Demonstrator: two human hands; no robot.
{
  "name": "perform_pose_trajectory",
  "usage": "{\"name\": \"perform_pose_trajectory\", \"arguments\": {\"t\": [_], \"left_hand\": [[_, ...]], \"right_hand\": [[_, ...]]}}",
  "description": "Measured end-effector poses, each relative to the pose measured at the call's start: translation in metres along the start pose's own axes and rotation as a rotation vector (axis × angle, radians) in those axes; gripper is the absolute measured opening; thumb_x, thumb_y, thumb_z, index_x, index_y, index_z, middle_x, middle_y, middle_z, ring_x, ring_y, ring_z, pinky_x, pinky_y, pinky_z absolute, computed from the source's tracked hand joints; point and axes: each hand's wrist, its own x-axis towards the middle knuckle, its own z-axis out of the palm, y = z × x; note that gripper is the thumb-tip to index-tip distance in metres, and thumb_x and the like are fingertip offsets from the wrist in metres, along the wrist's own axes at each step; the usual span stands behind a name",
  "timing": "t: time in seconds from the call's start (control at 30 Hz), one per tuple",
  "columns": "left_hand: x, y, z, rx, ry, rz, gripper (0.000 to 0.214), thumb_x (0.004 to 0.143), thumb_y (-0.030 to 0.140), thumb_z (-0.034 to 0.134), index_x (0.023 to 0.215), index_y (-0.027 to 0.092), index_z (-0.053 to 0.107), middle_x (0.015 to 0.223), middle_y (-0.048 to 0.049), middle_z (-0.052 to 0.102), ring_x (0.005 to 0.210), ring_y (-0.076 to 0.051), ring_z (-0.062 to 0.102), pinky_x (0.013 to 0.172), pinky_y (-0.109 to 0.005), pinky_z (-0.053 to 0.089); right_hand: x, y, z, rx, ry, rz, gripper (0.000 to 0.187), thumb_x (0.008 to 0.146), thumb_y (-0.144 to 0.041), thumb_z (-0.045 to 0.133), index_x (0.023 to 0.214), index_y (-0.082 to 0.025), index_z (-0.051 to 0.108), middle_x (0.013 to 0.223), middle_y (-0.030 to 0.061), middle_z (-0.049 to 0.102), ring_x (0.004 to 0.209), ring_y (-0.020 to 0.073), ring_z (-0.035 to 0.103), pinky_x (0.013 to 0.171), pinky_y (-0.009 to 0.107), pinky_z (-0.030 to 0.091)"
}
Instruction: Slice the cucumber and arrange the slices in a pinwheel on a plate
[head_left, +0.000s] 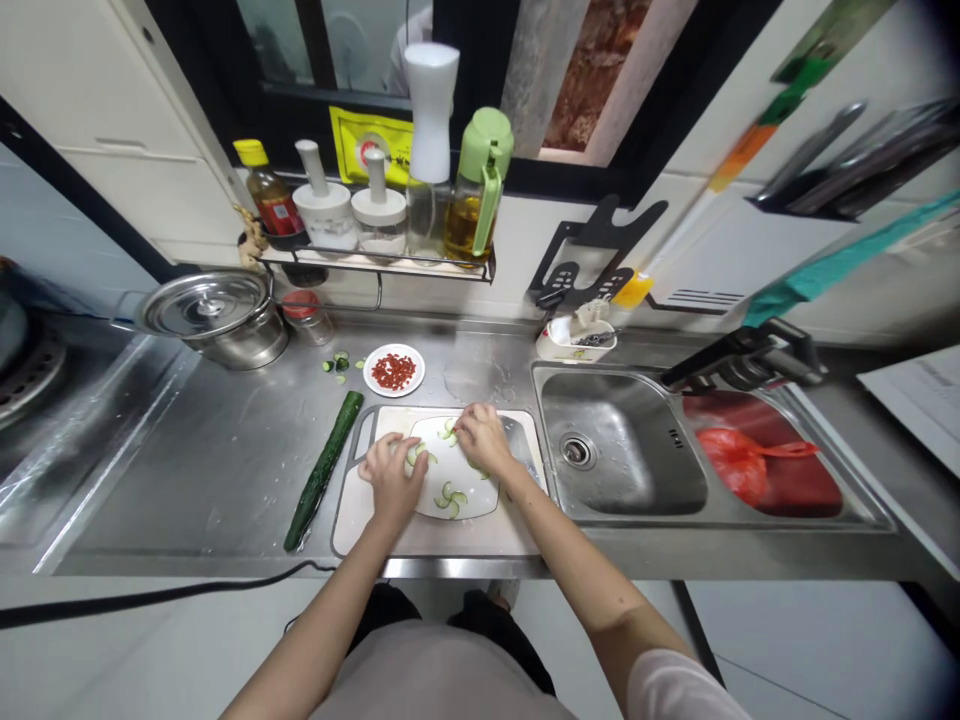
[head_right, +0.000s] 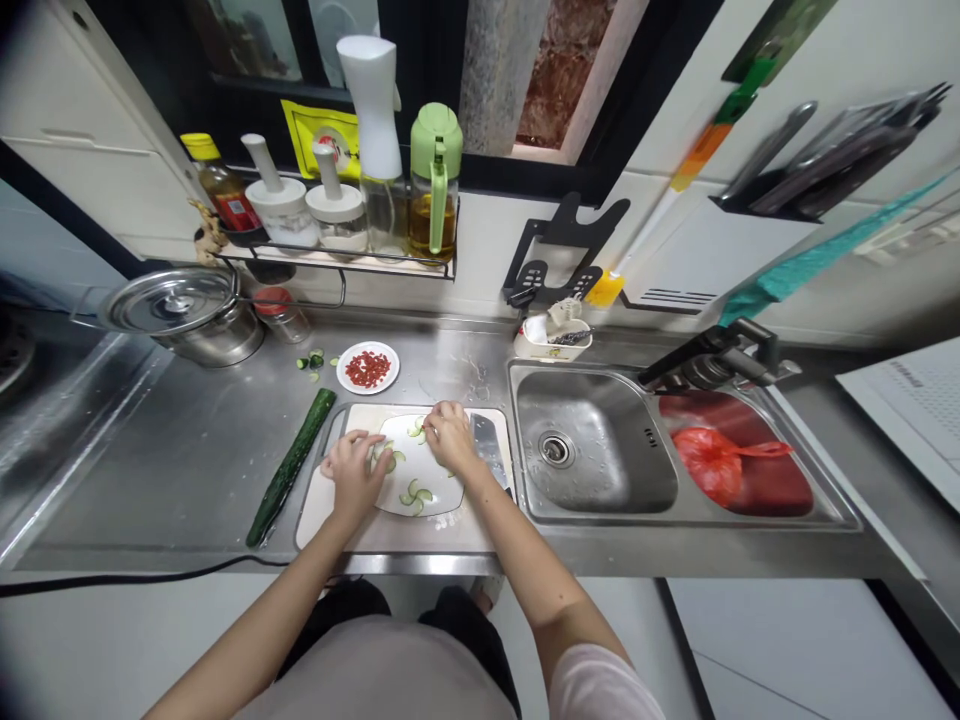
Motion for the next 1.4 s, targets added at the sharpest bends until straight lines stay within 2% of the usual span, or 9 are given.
{"name": "perform_pose_trajectory", "arguments": {"t": [0.13,0.27,0.43,1.0,1.2,1.4], "left_hand": [[0.034,0.027,0.015,0.022,-0.11,-0.006,0.023,0.085,0.036,0.057,0.099,0.028,0.072,0.124,-0.0095,0.053,0.117,-0.031,0.038,0.093,-0.047,0.025],[0.047,0.037,0.027,0.037,-0.208,0.07,0.02,0.085,0.034,0.057,0.096,0.03,0.073,0.129,-0.0087,0.051,0.121,-0.032,0.033,0.094,-0.048,0.024],[0.048,0.038,0.033,0.063,-0.223,0.105,0.017,0.084,0.033,0.058,0.089,0.029,0.074,0.129,-0.0075,0.051,0.124,-0.031,0.031,0.095,-0.049,0.022],[0.048,0.038,0.041,0.092,-0.22,0.12,0.017,0.084,0.027,0.055,0.083,0.025,0.072,0.128,-0.0078,0.053,0.123,-0.031,0.032,0.095,-0.05,0.023],[0.048,0.038,0.043,0.096,-0.22,0.117,0.016,0.084,0.026,0.056,0.081,0.024,0.072,0.127,-0.0084,0.054,0.123,-0.031,0.033,0.094,-0.049,0.023],[0.048,0.037,0.041,0.085,-0.212,0.106,0.015,0.083,0.029,0.057,0.083,0.025,0.072,0.127,-0.0076,0.054,0.124,-0.031,0.033,0.096,-0.049,0.022]], "right_hand": [[-0.001,0.002,-0.001,0.003,-0.007,-0.034,0.019,0.091,-0.026,0.05,0.096,-0.022,0.069,0.112,0.0075,0.054,0.11,0.0226,0.037,0.093,0.034,0.033],[-0.002,0.004,0.001,0.002,-0.003,-0.056,0.021,0.092,-0.027,0.05,0.096,-0.023,0.069,0.114,0.0071,0.053,0.111,0.0225,0.037,0.093,0.034,0.033],[-0.001,0.006,0.003,0.008,-0.017,-0.071,0.021,0.091,-0.026,0.051,0.096,-0.024,0.071,0.115,0.0075,0.053,0.111,0.0227,0.037,0.093,0.035,0.033],[0.004,0.006,0.004,-0.001,-0.038,-0.099,0.021,0.091,-0.026,0.05,0.092,-0.023,0.071,0.114,0.0076,0.053,0.11,0.0224,0.037,0.095,0.034,0.033],[0.005,0.006,0.008,0.023,-0.016,-0.095,0.019,0.089,-0.025,0.052,0.09,-0.022,0.071,0.113,0.0077,0.054,0.109,0.0222,0.038,0.095,0.034,0.034],[0.0,0.008,0.01,0.071,0.049,-0.022,0.018,0.089,-0.025,0.053,0.092,-0.022,0.07,0.109,0.0071,0.055,0.108,0.0223,0.039,0.092,0.034,0.035]]}}
